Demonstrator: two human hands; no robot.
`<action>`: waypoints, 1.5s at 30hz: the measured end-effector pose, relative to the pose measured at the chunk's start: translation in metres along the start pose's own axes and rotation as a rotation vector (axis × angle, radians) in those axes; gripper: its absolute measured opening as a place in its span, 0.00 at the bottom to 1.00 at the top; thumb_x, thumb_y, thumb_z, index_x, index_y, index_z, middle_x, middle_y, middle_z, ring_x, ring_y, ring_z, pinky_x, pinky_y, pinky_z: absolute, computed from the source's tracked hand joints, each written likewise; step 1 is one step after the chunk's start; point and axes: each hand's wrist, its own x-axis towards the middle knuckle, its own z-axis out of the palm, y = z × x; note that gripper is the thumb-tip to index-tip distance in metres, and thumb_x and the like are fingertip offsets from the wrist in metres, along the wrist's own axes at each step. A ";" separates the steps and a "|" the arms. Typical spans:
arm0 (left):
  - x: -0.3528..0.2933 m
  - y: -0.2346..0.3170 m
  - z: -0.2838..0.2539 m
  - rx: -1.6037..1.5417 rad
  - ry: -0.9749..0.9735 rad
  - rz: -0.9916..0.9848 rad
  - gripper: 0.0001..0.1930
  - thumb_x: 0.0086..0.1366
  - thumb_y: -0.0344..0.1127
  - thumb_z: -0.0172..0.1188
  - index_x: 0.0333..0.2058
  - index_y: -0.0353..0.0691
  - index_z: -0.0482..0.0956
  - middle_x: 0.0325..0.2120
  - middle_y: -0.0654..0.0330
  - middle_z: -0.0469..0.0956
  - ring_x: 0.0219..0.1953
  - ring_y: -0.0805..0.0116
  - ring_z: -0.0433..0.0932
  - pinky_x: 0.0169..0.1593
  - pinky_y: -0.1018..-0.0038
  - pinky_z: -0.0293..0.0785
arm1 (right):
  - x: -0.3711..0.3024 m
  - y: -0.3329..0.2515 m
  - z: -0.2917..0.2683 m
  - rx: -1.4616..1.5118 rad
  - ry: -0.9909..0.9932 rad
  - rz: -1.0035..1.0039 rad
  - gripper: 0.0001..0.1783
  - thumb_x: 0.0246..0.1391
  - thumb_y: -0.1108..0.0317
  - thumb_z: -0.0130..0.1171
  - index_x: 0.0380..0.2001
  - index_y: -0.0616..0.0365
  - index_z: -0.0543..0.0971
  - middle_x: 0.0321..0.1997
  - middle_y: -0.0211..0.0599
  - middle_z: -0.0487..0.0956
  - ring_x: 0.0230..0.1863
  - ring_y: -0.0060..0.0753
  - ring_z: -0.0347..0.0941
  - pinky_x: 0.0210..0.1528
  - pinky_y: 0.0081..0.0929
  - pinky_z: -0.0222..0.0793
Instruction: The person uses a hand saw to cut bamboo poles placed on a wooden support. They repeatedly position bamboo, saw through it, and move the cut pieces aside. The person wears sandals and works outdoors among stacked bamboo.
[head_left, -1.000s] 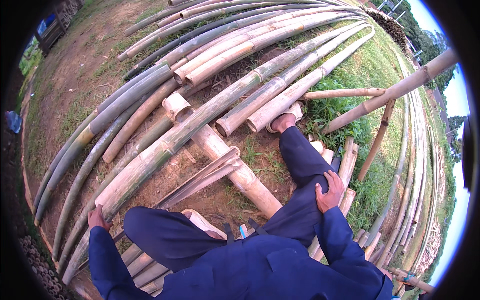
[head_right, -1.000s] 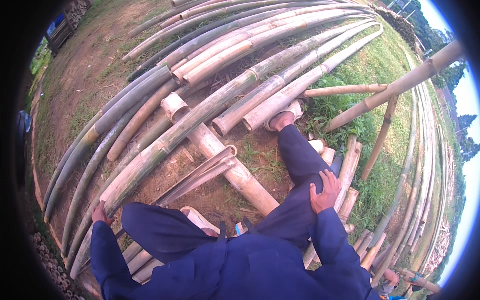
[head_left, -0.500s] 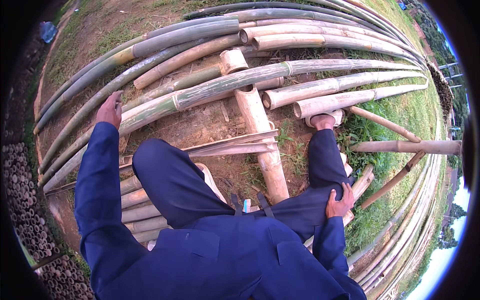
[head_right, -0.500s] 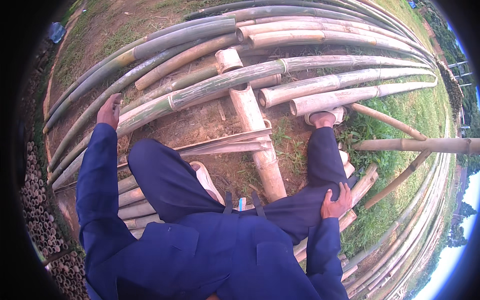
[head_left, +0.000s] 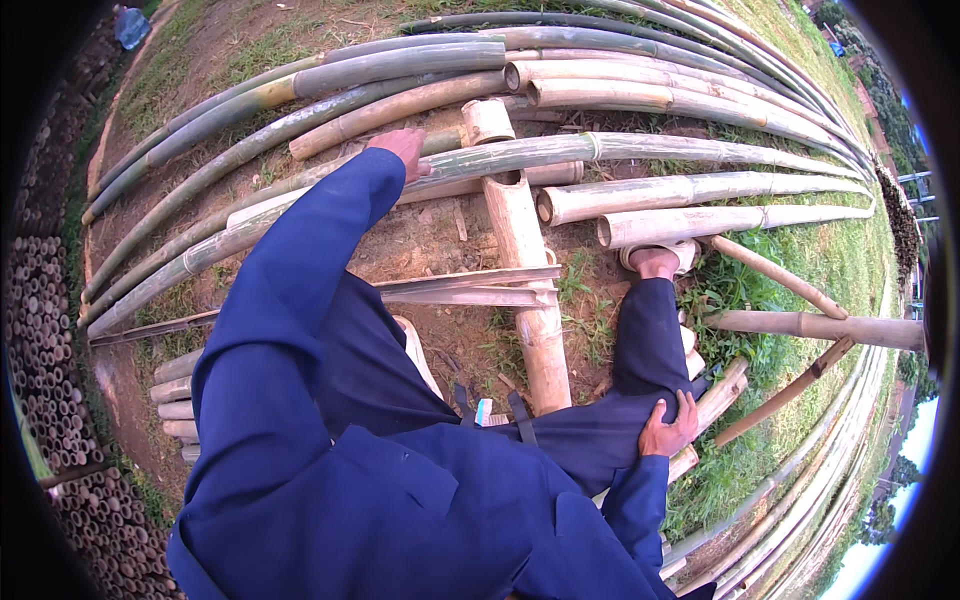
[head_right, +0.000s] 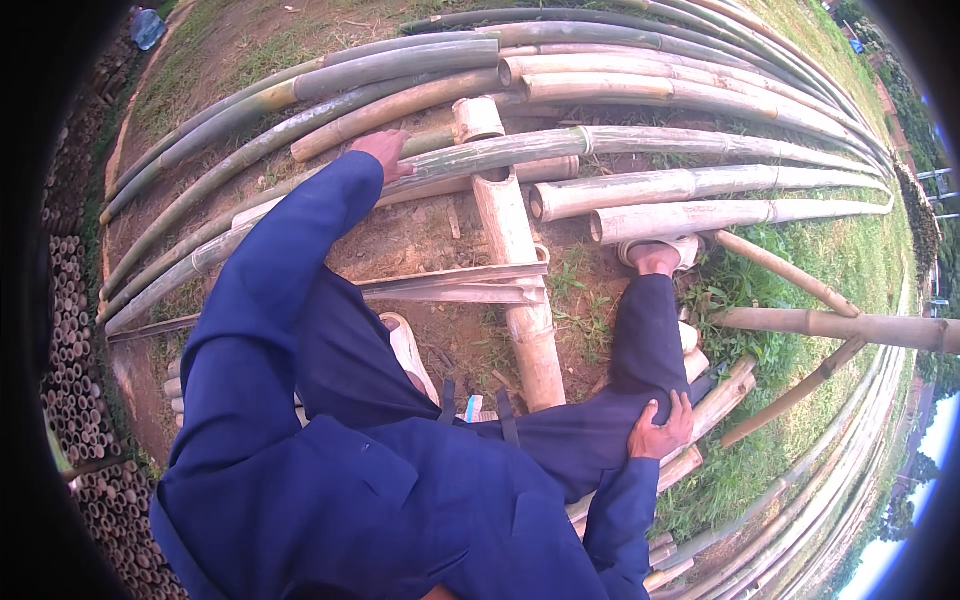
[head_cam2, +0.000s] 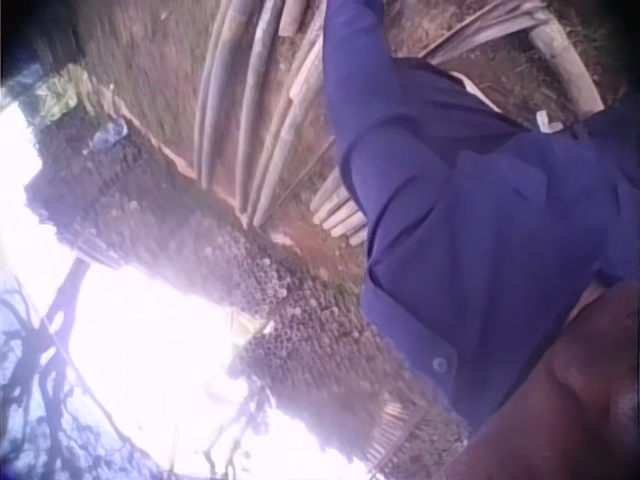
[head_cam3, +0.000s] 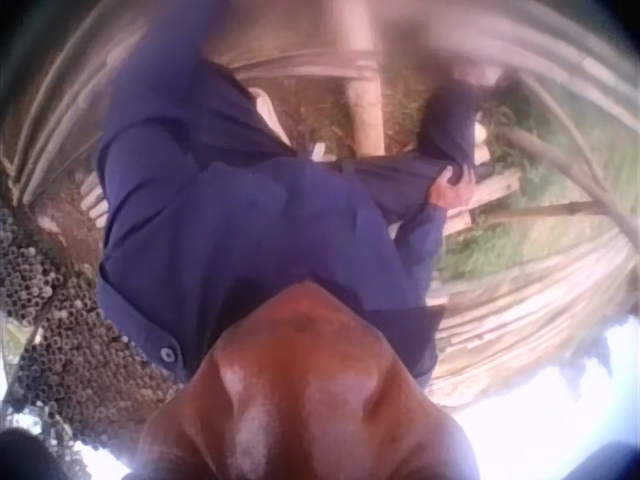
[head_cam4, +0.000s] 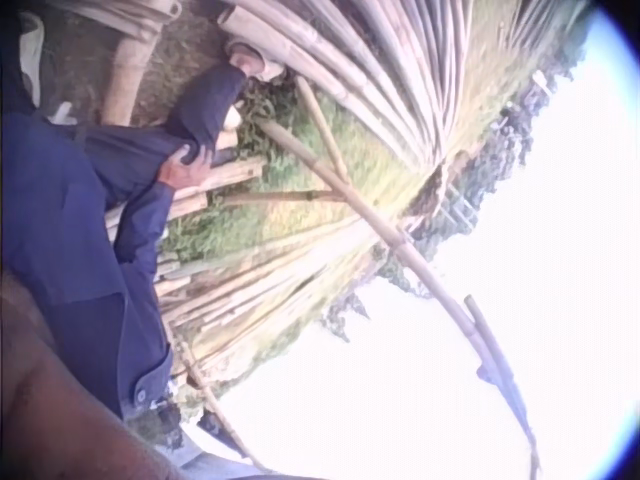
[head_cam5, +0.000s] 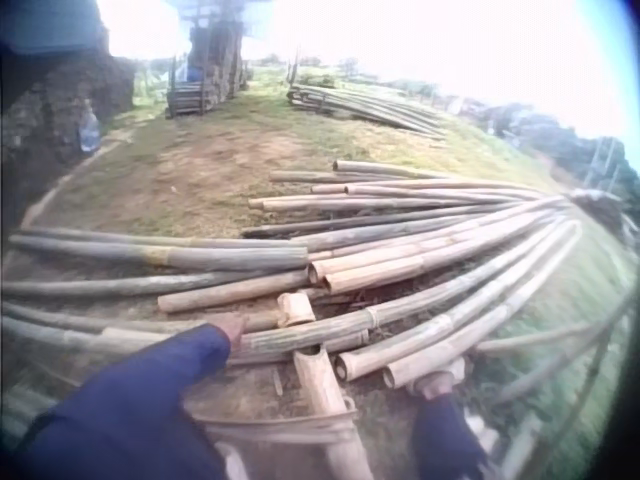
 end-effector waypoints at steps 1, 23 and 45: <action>0.004 0.008 0.008 0.002 -0.011 -0.013 0.36 0.59 0.58 0.69 0.55 0.35 0.74 0.54 0.45 0.79 0.57 0.47 0.79 0.59 0.55 0.76 | 0.000 0.000 -0.002 -0.005 0.002 0.002 0.22 0.48 0.67 0.67 0.49 0.58 0.83 0.58 0.49 0.79 0.60 0.56 0.73 0.64 0.50 0.65; 0.029 0.018 0.067 -0.166 -0.040 0.085 0.26 0.49 0.39 0.69 0.45 0.32 0.77 0.34 0.44 0.85 0.39 0.48 0.87 0.43 0.57 0.81 | 0.021 -0.022 -0.022 -0.098 -0.067 -0.093 0.21 0.55 0.62 0.64 0.50 0.62 0.84 0.59 0.49 0.80 0.60 0.54 0.74 0.66 0.47 0.65; -0.166 -0.154 0.085 -0.047 0.325 -0.353 0.46 0.54 0.45 0.74 0.69 0.47 0.61 0.63 0.53 0.69 0.69 0.54 0.64 0.71 0.52 0.56 | 0.059 -0.143 0.030 0.371 -0.379 -0.482 0.29 0.61 0.64 0.64 0.61 0.69 0.74 0.60 0.55 0.77 0.61 0.54 0.73 0.67 0.44 0.64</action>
